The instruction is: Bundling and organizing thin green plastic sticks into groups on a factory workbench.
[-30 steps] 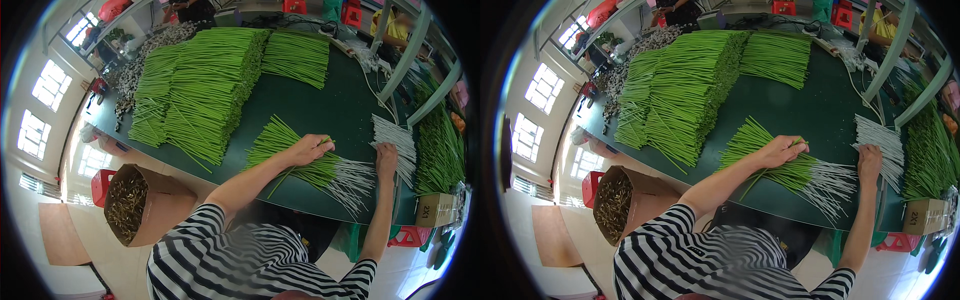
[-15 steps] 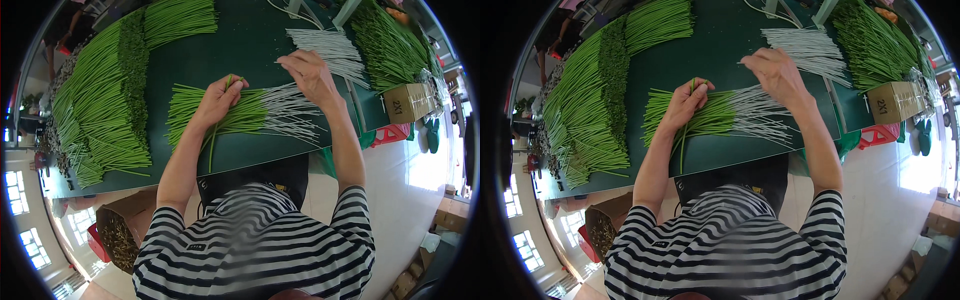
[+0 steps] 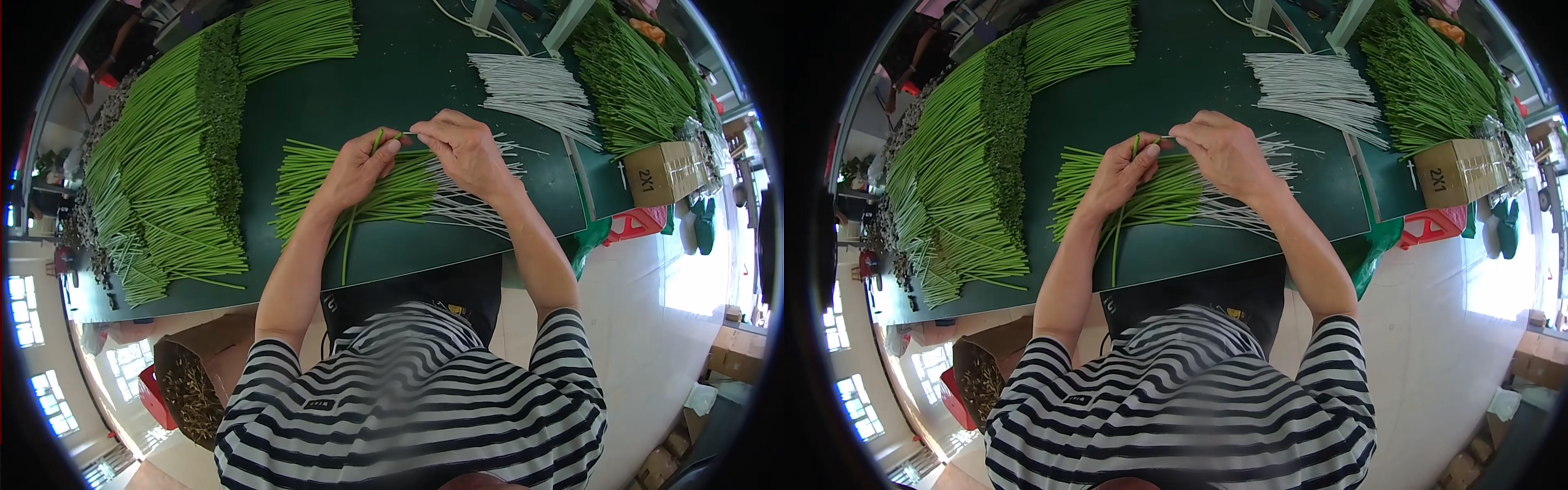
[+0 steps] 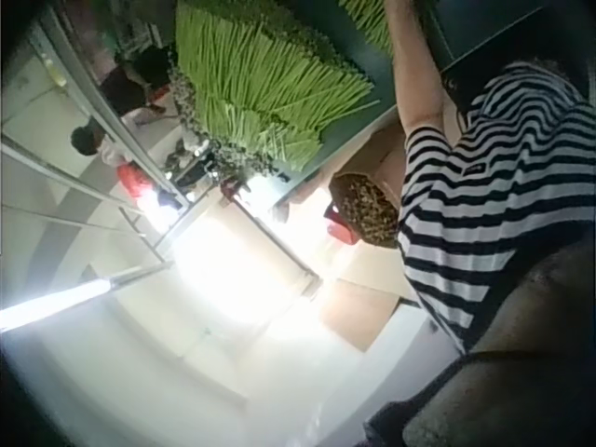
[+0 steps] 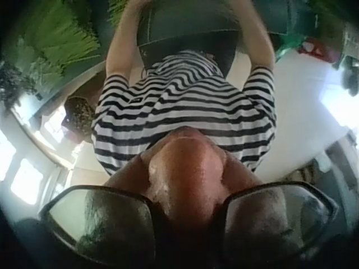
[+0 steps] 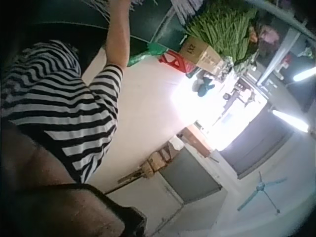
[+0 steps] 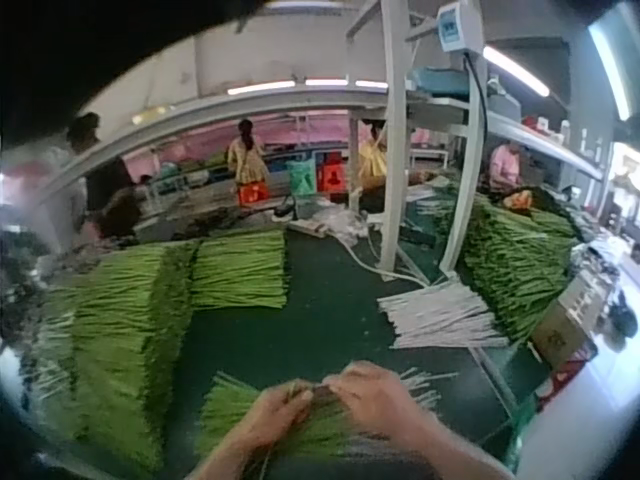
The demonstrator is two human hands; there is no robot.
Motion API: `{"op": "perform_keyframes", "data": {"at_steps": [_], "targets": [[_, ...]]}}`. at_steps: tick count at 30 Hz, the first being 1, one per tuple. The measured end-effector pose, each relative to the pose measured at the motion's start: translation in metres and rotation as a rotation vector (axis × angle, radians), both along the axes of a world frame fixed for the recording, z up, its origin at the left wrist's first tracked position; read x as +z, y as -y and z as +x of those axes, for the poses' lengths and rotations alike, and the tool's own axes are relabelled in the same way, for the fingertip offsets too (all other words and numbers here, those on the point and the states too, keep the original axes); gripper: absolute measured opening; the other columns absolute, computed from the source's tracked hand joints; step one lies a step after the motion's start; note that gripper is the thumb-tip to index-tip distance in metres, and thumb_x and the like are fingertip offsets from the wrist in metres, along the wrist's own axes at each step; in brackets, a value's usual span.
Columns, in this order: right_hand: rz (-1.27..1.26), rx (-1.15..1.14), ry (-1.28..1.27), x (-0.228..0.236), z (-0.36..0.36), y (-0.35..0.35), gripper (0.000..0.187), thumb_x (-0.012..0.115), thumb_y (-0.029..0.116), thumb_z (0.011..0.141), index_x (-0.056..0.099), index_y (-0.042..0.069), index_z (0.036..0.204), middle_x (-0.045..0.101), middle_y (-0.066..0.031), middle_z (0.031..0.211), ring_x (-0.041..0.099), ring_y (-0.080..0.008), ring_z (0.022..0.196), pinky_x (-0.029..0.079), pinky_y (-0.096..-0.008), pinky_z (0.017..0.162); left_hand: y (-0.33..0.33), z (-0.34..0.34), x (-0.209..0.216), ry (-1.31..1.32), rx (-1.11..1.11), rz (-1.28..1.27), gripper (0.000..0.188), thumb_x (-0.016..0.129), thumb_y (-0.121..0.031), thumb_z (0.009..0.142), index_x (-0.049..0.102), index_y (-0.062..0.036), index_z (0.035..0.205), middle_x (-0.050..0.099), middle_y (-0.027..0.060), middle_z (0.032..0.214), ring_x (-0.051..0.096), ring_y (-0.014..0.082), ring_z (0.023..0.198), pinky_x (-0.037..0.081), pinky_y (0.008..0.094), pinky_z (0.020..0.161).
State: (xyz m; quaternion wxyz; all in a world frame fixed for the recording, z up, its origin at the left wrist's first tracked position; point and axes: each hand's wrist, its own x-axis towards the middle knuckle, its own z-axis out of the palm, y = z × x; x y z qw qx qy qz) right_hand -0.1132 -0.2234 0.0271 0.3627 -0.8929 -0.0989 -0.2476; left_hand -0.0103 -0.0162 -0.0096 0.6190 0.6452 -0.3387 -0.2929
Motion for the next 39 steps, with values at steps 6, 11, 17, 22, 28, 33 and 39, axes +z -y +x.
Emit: {"op": "perform_keyframes", "data": {"at_steps": [6, 11, 17, 22, 28, 33, 39], "targets": [[-0.013, 0.01, 0.007, -0.009, 0.001, 0.004, 0.014, 0.072, 0.004, 0.096, 0.078, 0.003, 0.109, 0.071, -0.0131, 0.093, 0.068, -0.0322, 0.088, 0.056, -0.0405, 0.076, 0.002, -0.001, 0.0, 0.005, 0.002, -0.008, 0.031, 0.055, -0.026, 0.115, 0.068, 0.0007, 0.123, 0.042, -0.0052, 0.071, 0.037, 0.006, 0.064, 0.032, 0.0273, 0.058], [-0.086, 0.04, -0.003, -0.002, 0.006, 0.014, 0.014, 0.073, 0.002, 0.094, 0.078, 0.0, 0.107, 0.073, -0.0135, 0.092, 0.069, -0.0309, 0.088, 0.056, -0.0395, 0.077, 0.005, 0.003, -0.001, 0.078, -0.004, 0.077, 0.028, 0.056, -0.023, 0.114, 0.069, 0.0002, 0.124, 0.044, -0.0055, 0.071, 0.037, 0.0061, 0.065, 0.033, 0.0273, 0.058], [-0.222, 0.153, -0.061, 0.013, 0.017, 0.005, 0.013, 0.073, 0.003, 0.091, 0.076, -0.002, 0.103, 0.071, -0.0148, 0.089, 0.068, -0.0335, 0.088, 0.055, -0.0417, 0.079, -0.005, 0.005, 0.003, 0.18, 0.045, 0.192, 0.022, 0.06, -0.021, 0.111, 0.071, -0.0029, 0.119, 0.049, -0.0013, 0.072, 0.042, 0.0063, 0.067, 0.037, 0.0282, 0.06], [-0.2, 0.088, -0.042, 0.019, -0.003, -0.002, 0.028, 0.078, 0.003, 0.086, 0.075, 0.0, 0.113, 0.074, -0.0149, 0.108, 0.066, -0.0379, 0.099, 0.053, -0.0465, 0.088, 0.004, -0.007, 0.005, 0.287, 0.017, 0.147, 0.02, 0.064, -0.021, 0.108, 0.067, -0.0007, 0.11, 0.061, 0.0153, 0.077, 0.049, 0.014, 0.072, 0.048, 0.0363, 0.068], [-0.299, -0.181, -0.039, 0.043, -0.027, 0.031, 0.008, 0.08, 0.008, 0.086, 0.078, 0.004, 0.092, 0.071, -0.0118, 0.087, 0.065, -0.0324, 0.087, 0.05, -0.0437, 0.085, 0.002, -0.013, 0.017, 0.266, 0.038, 0.161, 0.025, 0.063, -0.026, 0.109, 0.069, -0.0024, 0.11, 0.063, 0.0175, 0.078, 0.06, 0.0268, 0.068, 0.048, 0.041, 0.067], [-0.251, 0.021, -0.065, 0.033, -0.013, 0.011, 0.013, 0.078, 0.003, 0.085, 0.076, 0.0, 0.098, 0.07, -0.0133, 0.089, 0.065, -0.0338, 0.089, 0.053, -0.0436, 0.081, 0.0, -0.005, 0.003, 0.41, 0.019, 0.138, 0.032, 0.063, -0.032, 0.108, 0.064, -0.0014, 0.1, 0.064, 0.0223, 0.077, 0.061, 0.0422, 0.071, 0.047, 0.0477, 0.067], [-0.226, 0.088, -0.096, 0.016, -0.006, -0.01, 0.018, 0.075, 0.001, 0.087, 0.076, -0.002, 0.105, 0.072, -0.0148, 0.094, 0.066, -0.0347, 0.091, 0.055, -0.0439, 0.081, 0.003, -0.004, 0.002, 0.603, -0.042, 0.205, 0.026, 0.063, -0.029, 0.108, 0.068, -0.0034, 0.111, 0.062, 0.0228, 0.076, 0.06, 0.0434, 0.071, 0.049, 0.0482, 0.067]]}}
